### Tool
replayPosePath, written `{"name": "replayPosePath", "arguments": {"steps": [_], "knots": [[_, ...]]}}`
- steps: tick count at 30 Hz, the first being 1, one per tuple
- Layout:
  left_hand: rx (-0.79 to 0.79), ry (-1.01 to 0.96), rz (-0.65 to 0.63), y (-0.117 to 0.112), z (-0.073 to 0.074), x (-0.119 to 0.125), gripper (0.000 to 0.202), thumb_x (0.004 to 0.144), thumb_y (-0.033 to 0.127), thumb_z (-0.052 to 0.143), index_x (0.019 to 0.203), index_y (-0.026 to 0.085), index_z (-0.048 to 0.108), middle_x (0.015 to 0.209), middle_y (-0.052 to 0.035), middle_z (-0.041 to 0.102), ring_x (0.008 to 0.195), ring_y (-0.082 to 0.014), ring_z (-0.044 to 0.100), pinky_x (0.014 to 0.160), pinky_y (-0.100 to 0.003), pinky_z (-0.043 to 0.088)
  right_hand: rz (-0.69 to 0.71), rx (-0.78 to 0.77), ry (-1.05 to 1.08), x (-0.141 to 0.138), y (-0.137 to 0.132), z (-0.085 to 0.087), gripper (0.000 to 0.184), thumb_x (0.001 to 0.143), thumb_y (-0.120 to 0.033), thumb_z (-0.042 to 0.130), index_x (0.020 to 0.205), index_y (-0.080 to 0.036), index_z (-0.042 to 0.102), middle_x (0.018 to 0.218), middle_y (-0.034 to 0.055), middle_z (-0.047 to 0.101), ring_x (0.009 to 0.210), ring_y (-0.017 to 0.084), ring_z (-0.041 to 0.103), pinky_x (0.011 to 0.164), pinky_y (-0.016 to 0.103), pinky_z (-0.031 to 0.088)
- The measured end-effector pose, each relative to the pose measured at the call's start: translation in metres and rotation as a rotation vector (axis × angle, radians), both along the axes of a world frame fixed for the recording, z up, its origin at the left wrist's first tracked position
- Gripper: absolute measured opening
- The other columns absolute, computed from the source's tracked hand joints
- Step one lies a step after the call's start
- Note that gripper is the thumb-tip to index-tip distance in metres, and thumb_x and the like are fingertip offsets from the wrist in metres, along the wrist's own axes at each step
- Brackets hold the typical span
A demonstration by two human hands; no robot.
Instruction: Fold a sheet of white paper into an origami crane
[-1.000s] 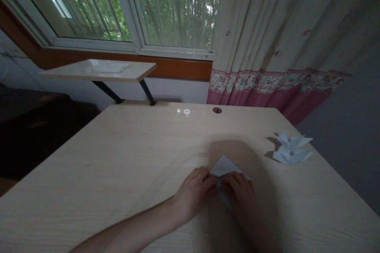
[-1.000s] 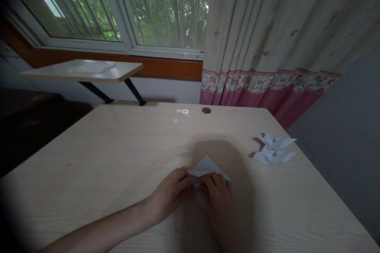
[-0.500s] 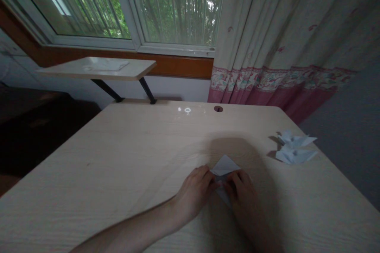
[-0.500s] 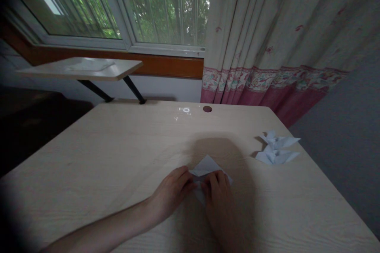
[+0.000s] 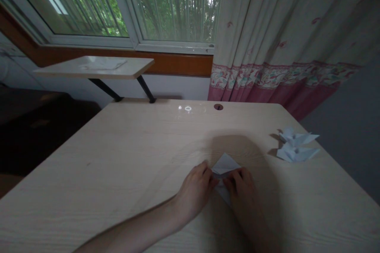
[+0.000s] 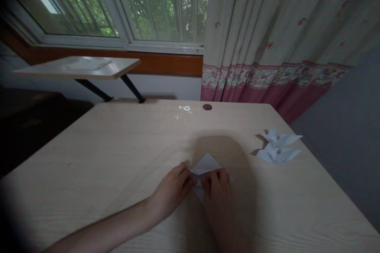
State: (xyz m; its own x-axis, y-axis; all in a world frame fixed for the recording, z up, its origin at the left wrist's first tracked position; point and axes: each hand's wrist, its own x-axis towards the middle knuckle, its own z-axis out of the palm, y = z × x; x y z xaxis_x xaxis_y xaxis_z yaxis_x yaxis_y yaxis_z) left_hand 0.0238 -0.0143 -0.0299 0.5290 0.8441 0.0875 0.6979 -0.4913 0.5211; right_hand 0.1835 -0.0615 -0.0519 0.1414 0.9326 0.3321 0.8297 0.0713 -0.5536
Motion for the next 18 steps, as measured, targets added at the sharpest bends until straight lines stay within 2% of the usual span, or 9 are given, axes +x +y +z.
{"name": "replayPosePath", "arguments": {"steps": [5, 9, 14, 18], "knots": [[0.011, 0.077, 0.005, 0.001, 0.002, 0.003, 0.008, 0.087, 0.018, 0.059, 0.082, 0.012, 0.061, 0.086, -0.0072, 0.059, 0.080, -0.0215, 0.061, 0.074, -0.037, 0.054, -0.023, -0.063, -0.052, -0.002, 0.001, 0.003, 0.014, 0.085, -0.014, 0.049, 0.077, -0.024, 0.053, 0.086, 0.0087, 0.055, 0.081, 0.027, 0.054, 0.069, 0.041, 0.045], [0.050, 0.120, 0.002, 0.003, -0.003, 0.004, 0.010, 0.088, 0.020, 0.058, 0.084, 0.011, 0.060, 0.088, -0.0090, 0.061, 0.081, -0.0229, 0.063, 0.073, -0.038, 0.055, -0.030, -0.060, -0.079, -0.003, 0.002, 0.003, 0.014, 0.085, -0.014, 0.048, 0.077, -0.024, 0.054, 0.086, 0.0093, 0.056, 0.081, 0.027, 0.053, 0.069, 0.042, 0.045], [0.191, 0.111, -0.007, 0.003, -0.014, 0.004, 0.016, 0.093, 0.023, 0.050, 0.086, 0.012, 0.058, 0.090, -0.0114, 0.062, 0.084, -0.0244, 0.063, 0.073, -0.039, 0.055, -0.027, -0.039, -0.124, -0.003, 0.002, 0.000, 0.018, 0.089, -0.017, 0.044, 0.076, -0.024, 0.056, 0.084, 0.0100, 0.057, 0.080, 0.027, 0.052, 0.069, 0.042, 0.044], [0.267, 0.132, -0.009, 0.003, -0.016, 0.006, 0.020, 0.096, 0.024, 0.045, 0.084, 0.012, 0.058, 0.087, -0.0107, 0.062, 0.080, -0.0232, 0.063, 0.070, -0.037, 0.054, -0.034, -0.003, -0.175, -0.004, 0.003, 0.000, 0.022, 0.089, -0.017, 0.042, 0.074, -0.024, 0.056, 0.082, 0.0092, 0.057, 0.076, 0.027, 0.052, 0.067, 0.040, 0.043]]}}
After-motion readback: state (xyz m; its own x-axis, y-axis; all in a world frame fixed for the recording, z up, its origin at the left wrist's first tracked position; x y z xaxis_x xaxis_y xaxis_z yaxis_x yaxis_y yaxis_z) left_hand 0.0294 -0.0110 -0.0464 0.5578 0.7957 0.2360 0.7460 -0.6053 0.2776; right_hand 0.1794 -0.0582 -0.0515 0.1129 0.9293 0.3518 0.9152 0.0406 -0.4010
